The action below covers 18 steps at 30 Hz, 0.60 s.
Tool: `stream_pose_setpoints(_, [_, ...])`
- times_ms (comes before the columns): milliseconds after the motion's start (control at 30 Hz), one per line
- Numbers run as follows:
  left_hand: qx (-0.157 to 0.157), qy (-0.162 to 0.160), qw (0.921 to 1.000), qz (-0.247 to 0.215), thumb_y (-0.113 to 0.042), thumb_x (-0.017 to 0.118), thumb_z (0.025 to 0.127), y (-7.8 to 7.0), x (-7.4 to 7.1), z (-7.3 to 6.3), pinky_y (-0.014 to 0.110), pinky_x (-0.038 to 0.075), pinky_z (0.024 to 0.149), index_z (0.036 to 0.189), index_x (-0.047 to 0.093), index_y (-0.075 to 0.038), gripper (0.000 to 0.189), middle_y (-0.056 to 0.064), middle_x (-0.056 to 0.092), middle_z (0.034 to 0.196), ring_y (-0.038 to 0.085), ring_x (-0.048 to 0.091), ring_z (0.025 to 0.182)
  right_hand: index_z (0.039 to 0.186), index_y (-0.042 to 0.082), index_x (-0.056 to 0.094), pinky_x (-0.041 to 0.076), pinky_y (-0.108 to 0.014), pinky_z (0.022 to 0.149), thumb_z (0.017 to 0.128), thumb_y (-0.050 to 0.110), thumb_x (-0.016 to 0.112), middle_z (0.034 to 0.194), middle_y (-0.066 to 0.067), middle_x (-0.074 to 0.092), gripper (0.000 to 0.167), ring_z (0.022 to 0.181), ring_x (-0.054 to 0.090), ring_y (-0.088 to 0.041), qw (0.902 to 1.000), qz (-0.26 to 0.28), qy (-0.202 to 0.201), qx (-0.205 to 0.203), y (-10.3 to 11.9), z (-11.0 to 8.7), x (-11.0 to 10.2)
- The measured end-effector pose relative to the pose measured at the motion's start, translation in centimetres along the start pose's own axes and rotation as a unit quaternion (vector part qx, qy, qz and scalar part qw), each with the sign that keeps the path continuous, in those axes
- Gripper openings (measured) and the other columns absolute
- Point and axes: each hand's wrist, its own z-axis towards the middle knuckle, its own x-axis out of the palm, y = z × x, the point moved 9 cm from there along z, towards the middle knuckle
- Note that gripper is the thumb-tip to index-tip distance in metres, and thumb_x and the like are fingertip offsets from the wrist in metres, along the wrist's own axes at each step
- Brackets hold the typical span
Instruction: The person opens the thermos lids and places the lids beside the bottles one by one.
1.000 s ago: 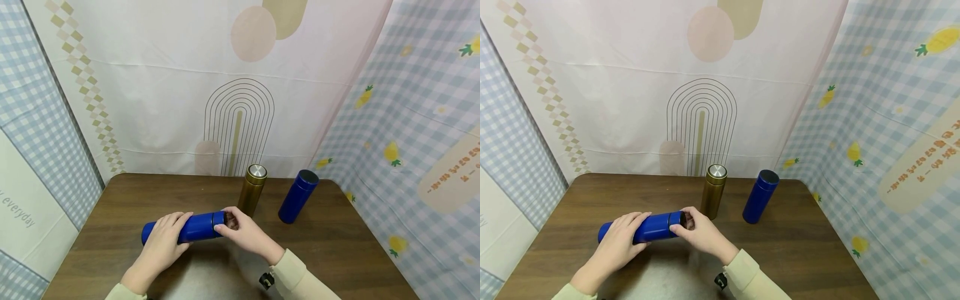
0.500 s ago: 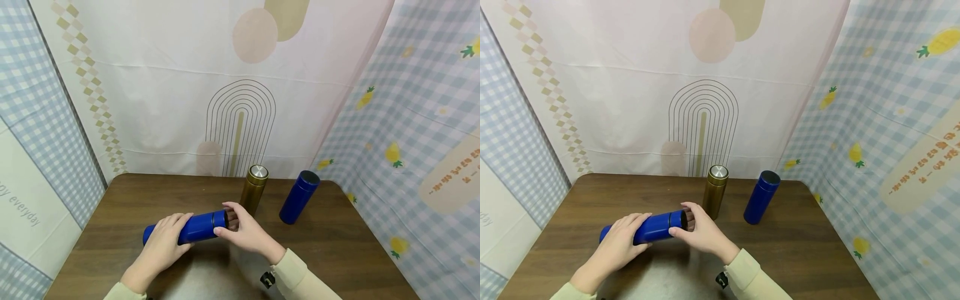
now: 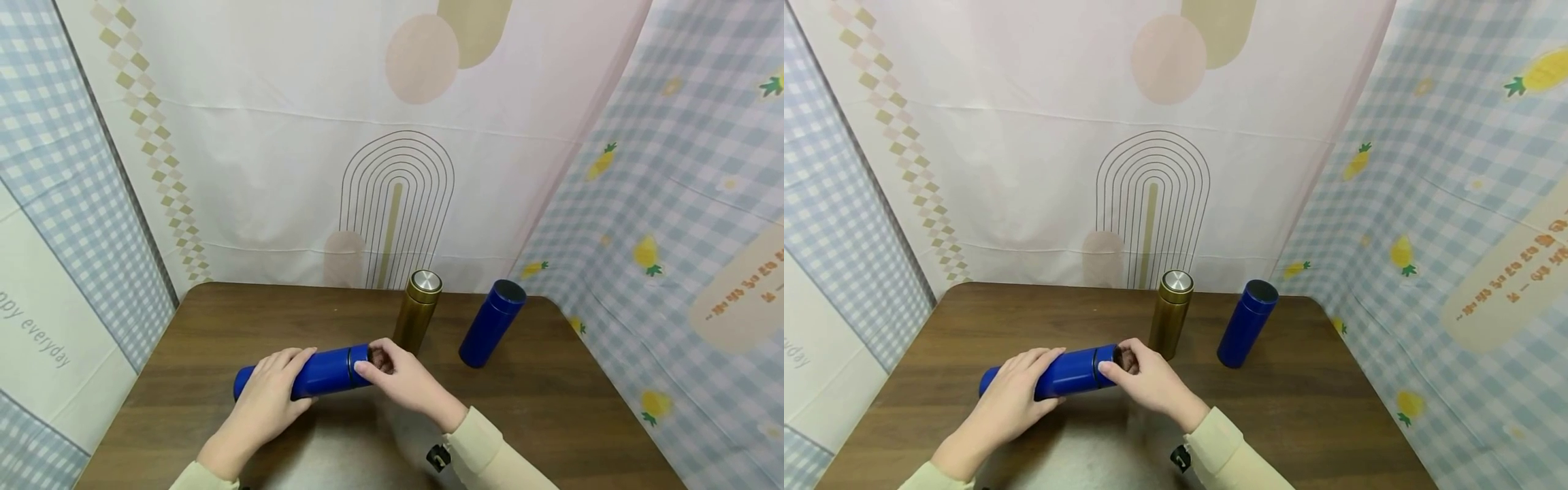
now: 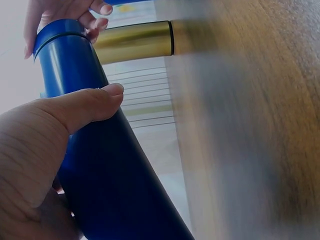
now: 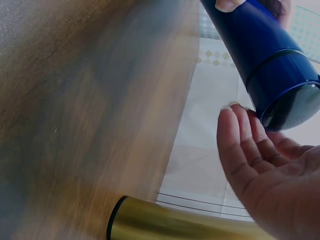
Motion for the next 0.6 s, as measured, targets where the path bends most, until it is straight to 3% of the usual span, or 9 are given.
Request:
stream_pose_setpoints(200, [-0.015, -0.003, 0.9999, -0.006, -0.029, 0.089, 0.065, 0.5, -0.1, -0.1, 0.054, 0.039, 0.098, 0.135, 0.054, -0.013, 0.08, 0.009, 0.059, 0.12, 0.033, 0.055, 0.112, 0.141, 0.031, 0.043, 0.054, -0.033, 0.076, 0.088, 0.042, 0.07, 0.122, 0.002, 0.05, 0.061, 0.092, 0.06, -0.016, 0.9945, 0.026, 0.019, -0.099, 1.5, -0.3, 0.1])
stream_pose_setpoints(300, [-0.019, -0.008, 0.9998, -0.009, -0.029, 0.089, 0.065, 0.7, -0.1, -0.1, 0.055, 0.039, 0.097, 0.135, 0.054, -0.013, 0.08, 0.009, 0.059, 0.119, 0.033, 0.055, 0.111, 0.145, 0.034, 0.037, 0.055, -0.034, 0.077, 0.087, 0.038, 0.071, 0.128, 0.001, 0.046, 0.067, 0.094, 0.061, -0.018, 0.9918, 0.033, 0.021, -0.122, 2.0, -0.4, 0.2])
stream_pose_setpoints(467, [-0.009, -0.015, 0.9998, -0.009, -0.028, 0.089, 0.064, 0.5, -0.1, 0.0, 0.055, 0.04, 0.096, 0.135, 0.054, -0.013, 0.08, 0.009, 0.059, 0.118, 0.033, 0.055, 0.111, 0.146, 0.03, 0.037, 0.053, -0.034, 0.082, 0.087, 0.05, 0.067, 0.13, 0.001, 0.048, 0.069, 0.1, 0.058, -0.016, 0.9971, 0.019, -0.017, -0.072, 1.5, -0.1, -0.2])
stream_pose_setpoints(600, [-0.007, -0.009, 0.9999, -0.004, -0.028, 0.089, 0.065, 0.3, 0.0, 0.0, 0.054, 0.039, 0.097, 0.136, 0.053, -0.013, 0.081, 0.01, 0.059, 0.119, 0.034, 0.055, 0.111, 0.135, 0.024, 0.051, 0.051, -0.033, 0.076, 0.089, 0.064, 0.052, 0.106, 0.005, 0.06, 0.06, 0.09, 0.059, -0.012, 0.9981, -0.022, -0.058, 0.002, 0.6, 0.0, -0.8])
